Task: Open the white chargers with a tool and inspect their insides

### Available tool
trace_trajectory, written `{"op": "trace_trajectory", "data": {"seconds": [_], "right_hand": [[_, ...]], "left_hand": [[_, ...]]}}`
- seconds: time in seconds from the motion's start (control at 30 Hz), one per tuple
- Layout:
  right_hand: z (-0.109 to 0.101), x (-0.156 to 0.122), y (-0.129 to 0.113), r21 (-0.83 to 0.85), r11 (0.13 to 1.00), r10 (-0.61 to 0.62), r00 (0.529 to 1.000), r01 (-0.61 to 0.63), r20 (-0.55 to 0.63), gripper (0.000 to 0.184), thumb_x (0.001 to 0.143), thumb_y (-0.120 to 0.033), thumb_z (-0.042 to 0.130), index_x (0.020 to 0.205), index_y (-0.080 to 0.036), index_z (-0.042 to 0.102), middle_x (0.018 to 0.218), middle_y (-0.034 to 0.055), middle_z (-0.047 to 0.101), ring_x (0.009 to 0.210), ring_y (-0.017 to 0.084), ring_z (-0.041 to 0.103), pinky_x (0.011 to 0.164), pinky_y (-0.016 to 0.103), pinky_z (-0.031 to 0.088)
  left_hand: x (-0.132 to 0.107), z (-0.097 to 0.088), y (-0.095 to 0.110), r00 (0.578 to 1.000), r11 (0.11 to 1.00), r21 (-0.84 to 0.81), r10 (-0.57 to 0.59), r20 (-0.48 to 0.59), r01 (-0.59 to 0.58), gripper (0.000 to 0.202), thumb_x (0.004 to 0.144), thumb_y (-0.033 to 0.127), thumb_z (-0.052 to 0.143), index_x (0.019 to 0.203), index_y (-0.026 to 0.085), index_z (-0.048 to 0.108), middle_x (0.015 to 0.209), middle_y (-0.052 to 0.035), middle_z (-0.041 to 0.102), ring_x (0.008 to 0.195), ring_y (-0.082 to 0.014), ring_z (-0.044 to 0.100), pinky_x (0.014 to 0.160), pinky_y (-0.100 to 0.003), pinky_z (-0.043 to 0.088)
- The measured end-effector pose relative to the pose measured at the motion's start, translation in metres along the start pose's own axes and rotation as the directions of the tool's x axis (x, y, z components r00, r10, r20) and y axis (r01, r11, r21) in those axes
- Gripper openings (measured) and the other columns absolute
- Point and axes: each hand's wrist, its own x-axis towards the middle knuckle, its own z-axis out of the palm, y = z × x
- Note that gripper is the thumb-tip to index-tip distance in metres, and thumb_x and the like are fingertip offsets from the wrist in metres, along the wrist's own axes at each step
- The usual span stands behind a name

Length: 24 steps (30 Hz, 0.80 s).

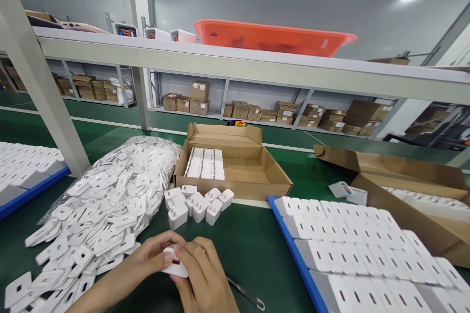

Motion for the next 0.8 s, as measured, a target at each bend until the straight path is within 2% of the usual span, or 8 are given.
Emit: {"op": "trace_trajectory", "data": {"seconds": [0.1, 0.27, 0.4, 0.57, 0.63, 0.7, 0.77, 0.8], "right_hand": [[-0.002, 0.001, 0.005, 0.065, 0.99, 0.129, 0.991, -0.127, -0.026, 0.035, 0.089, -0.024, 0.057, 0.124, -0.025, 0.052, 0.11, 0.0088, 0.063, 0.098, 0.024, 0.057, 0.082, 0.036, 0.051], [0.006, 0.002, 0.012, 0.258, 0.839, 0.486, 0.873, -0.479, 0.038, 0.037, 0.092, -0.044, 0.047, 0.124, -0.026, 0.054, 0.118, 0.0099, 0.057, 0.096, 0.021, 0.061, 0.074, 0.028, 0.054], [0.009, -0.002, 0.012, 0.341, 0.819, 0.459, 0.883, -0.462, 0.094, 0.03, 0.094, -0.041, 0.043, 0.112, -0.025, 0.06, 0.12, 0.0096, 0.054, 0.109, 0.021, 0.056, 0.085, 0.027, 0.05], [0.005, -0.009, 0.013, 0.312, 0.855, 0.408, 0.909, -0.415, 0.09, 0.024, 0.095, -0.035, 0.042, 0.105, -0.026, 0.061, 0.117, 0.0087, 0.055, 0.104, 0.021, 0.058, 0.083, 0.027, 0.049], [0.008, -0.008, 0.014, 0.373, 0.829, 0.431, 0.901, -0.416, 0.047, 0.024, 0.093, -0.037, 0.045, 0.11, -0.026, 0.06, 0.117, 0.0092, 0.056, 0.104, 0.022, 0.059, 0.083, 0.029, 0.049], [0.017, -0.007, 0.012, 0.5, 0.74, 0.544, 0.837, -0.449, -0.053, 0.032, 0.09, -0.042, 0.052, 0.118, -0.026, 0.054, 0.117, 0.01, 0.058, 0.1, 0.022, 0.061, 0.081, 0.03, 0.051], [0.031, -0.006, 0.004, 0.666, 0.602, 0.687, 0.71, -0.44, -0.152, 0.043, 0.084, -0.048, 0.06, 0.118, -0.025, 0.052, 0.113, 0.01, 0.062, 0.089, 0.021, 0.066, 0.077, 0.03, 0.054], [0.04, -0.006, -0.002, 0.741, 0.535, 0.742, 0.646, -0.407, -0.181, 0.047, 0.079, -0.052, 0.065, 0.115, -0.025, 0.053, 0.109, 0.0095, 0.064, 0.084, 0.021, 0.067, 0.074, 0.03, 0.055]], "left_hand": [[-0.001, 0.0, 0.002, 0.999, 0.999, -0.028, 0.017, -0.043, -0.019, 0.041, 0.077, 0.049, 0.065, 0.1, 0.017, 0.055, 0.1, -0.0072, 0.061, 0.098, -0.0241, 0.056, 0.086, -0.034, 0.043], [-0.004, 0.005, -0.002, 0.984, 0.994, 0.054, 0.098, -0.146, -0.09, 0.043, 0.079, 0.051, 0.063, 0.104, 0.02, 0.046, 0.107, -0.0089, 0.059, 0.098, -0.0234, 0.06, 0.087, -0.034, 0.046], [-0.004, 0.003, -0.005, 0.975, 0.984, 0.082, 0.167, -0.143, -0.157, 0.04, 0.079, 0.048, 0.064, 0.1, 0.023, 0.04, 0.1, -0.0055, 0.06, 0.096, -0.0216, 0.061, 0.086, -0.034, 0.047], [-0.001, 0.003, -0.009, 0.995, 0.996, 0.046, 0.083, -0.054, -0.08, 0.05, 0.074, 0.038, 0.069, 0.11, 0.023, 0.038, 0.112, -0.0089, 0.062, 0.104, -0.0238, 0.061, 0.09, -0.036, 0.049], [0.001, 0.009, -0.015, 0.983, 0.99, 0.078, 0.123, -0.134, -0.113, 0.049, 0.073, 0.036, 0.069, 0.109, 0.023, 0.04, 0.111, -0.0088, 0.063, 0.103, -0.0237, 0.063, 0.089, -0.036, 0.05], [0.003, 0.015, -0.026, 0.907, 0.963, 0.201, 0.24, -0.345, -0.178, 0.045, 0.073, 0.033, 0.067, 0.108, 0.022, 0.041, 0.108, -0.0084, 0.064, 0.101, -0.0233, 0.064, 0.089, -0.036, 0.052], [0.003, 0.016, -0.039, 0.724, 0.875, 0.438, 0.437, -0.533, -0.205, 0.038, 0.073, 0.032, 0.065, 0.104, 0.022, 0.046, 0.103, -0.0076, 0.063, 0.098, -0.0242, 0.064, 0.085, -0.037, 0.054], [0.001, 0.013, -0.045, 0.623, 0.793, 0.568, 0.562, -0.544, -0.219, 0.037, 0.071, 0.032, 0.066, 0.102, 0.022, 0.047, 0.099, -0.0068, 0.064, 0.095, -0.0248, 0.065, 0.084, -0.038, 0.055]]}}
